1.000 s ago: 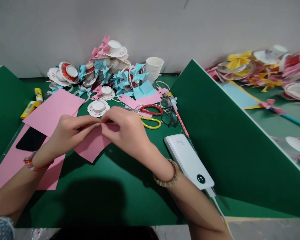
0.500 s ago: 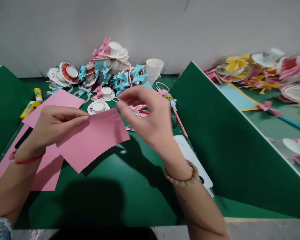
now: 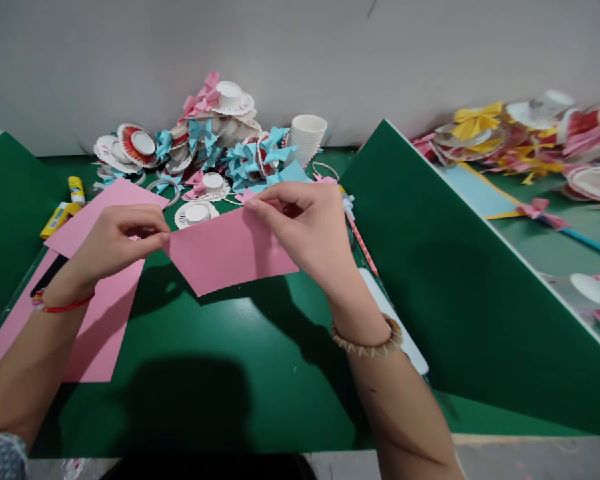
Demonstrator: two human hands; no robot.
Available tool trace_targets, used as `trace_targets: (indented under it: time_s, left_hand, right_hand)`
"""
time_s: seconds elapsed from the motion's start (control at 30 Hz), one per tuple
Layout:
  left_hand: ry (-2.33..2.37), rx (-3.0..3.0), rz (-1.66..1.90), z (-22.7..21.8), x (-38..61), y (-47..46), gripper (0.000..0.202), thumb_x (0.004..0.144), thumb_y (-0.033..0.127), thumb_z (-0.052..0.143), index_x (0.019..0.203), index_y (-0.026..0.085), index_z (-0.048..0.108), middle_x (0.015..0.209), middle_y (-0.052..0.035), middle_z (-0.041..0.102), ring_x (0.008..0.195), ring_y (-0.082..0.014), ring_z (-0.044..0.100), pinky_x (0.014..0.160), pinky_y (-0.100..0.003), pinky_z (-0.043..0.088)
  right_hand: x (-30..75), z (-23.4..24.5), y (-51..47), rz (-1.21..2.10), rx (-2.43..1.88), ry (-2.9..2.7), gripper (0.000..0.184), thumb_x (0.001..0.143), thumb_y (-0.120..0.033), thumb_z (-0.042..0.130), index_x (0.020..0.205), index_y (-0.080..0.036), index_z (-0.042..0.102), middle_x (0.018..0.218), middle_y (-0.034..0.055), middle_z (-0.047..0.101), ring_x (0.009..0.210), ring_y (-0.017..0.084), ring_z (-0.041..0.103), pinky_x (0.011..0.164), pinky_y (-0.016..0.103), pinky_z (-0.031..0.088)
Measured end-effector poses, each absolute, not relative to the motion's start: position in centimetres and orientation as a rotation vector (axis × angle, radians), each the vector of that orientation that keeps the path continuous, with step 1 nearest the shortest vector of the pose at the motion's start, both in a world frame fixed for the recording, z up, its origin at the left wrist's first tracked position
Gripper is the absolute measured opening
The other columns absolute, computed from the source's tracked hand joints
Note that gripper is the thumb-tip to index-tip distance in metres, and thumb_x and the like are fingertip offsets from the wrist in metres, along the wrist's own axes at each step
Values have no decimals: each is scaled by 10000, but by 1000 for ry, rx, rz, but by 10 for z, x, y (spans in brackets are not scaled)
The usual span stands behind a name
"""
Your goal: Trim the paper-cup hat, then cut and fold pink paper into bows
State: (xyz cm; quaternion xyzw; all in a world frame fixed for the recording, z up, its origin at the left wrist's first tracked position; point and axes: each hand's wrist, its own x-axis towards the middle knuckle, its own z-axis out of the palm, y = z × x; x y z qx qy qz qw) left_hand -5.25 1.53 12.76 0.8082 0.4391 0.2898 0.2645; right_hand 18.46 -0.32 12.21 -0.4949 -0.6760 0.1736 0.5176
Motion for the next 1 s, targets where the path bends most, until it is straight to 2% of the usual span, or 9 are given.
trace_targets:
  time_s: [0.17, 0.3, 0.37, 0.43, 0.5, 0.63, 0.73, 0.83, 1.0]
  left_hand:
    - [1502, 2013, 633, 123, -62, 24, 178, 667, 219, 560, 497, 169, 545, 520, -3, 510, 488, -111, 456, 472, -233, 346]
    - [1113, 1292, 598, 120, -41, 14, 348, 773, 478, 531, 789, 154, 655, 724, -64, 667, 605, -186, 628, 558, -286, 495]
    - [1015, 1070, 765, 118, -28, 7, 271, 748, 413, 612, 793, 147, 645, 705, -45, 670, 654, -183, 645, 611, -279, 518]
    - [1031, 994, 945, 117, -21, 3, 124, 688, 239, 696, 723, 137, 635, 631, -10, 652, 676, -165, 647, 671, -254, 523]
    - [1048, 1000, 1026, 118, -21, 1, 94, 654, 152, 718, 710, 129, 646, 632, -7, 662, 737, -179, 658, 735, -265, 526]
    - [1027, 1063, 1014, 122, -34, 2, 179, 699, 232, 717, 848, 136, 690, 819, -66, 718, 911, -250, 659, 817, -351, 530]
    - [1023, 1127, 1025, 125, -39, 2, 215, 705, 260, 721, 886, 147, 692, 891, -77, 718, 962, -267, 648, 835, -371, 533]
    - [998, 1199, 992, 125, -38, 0, 200, 716, 272, 714, 877, 156, 691, 887, -73, 714, 937, -264, 654, 790, -365, 549]
    - [1019, 1320, 973, 124, -37, -5, 172, 747, 321, 686, 819, 165, 683, 816, -54, 699, 847, -227, 656, 714, -324, 548]
  right_hand:
    - [191, 123, 0, 139, -1146, -1513, 136, 728, -185, 681, 596, -199, 656, 550, -23, 612, 505, 101, 523, 459, 239, 363]
    - [168, 120, -17, -192, -904, -1728, 128, 780, -130, 627, 668, -189, 643, 586, -1, 629, 555, 108, 549, 533, 248, 424]
    - [150, 114, -28, -253, -652, -2057, 133, 820, -184, 600, 690, -192, 627, 694, 22, 676, 642, 125, 586, 576, 256, 443]
    - [137, 109, -36, -155, -476, -2344, 206, 859, -302, 564, 695, -186, 612, 726, 29, 682, 679, 136, 592, 614, 274, 452]
    - [133, 106, -36, 16, -487, -2349, 231, 860, -354, 558, 717, -182, 614, 767, 42, 689, 737, 150, 609, 689, 301, 469]
    - [151, 108, -20, 199, -967, -1656, 130, 835, -257, 583, 730, -202, 636, 742, 26, 676, 700, 137, 604, 664, 297, 487]
    - [165, 110, -6, 651, -1078, -1556, 89, 750, -291, 662, 795, -217, 679, 759, 5, 690, 643, 121, 605, 581, 266, 498]
    - [167, 111, -3, 1034, -1054, -1525, 85, 722, -283, 673, 717, -201, 697, 702, 6, 692, 613, 118, 613, 552, 254, 506]
    - [163, 111, -7, 1013, -1076, -1423, 76, 666, -245, 722, 620, -201, 680, 622, -4, 672, 589, 126, 615, 535, 262, 514]
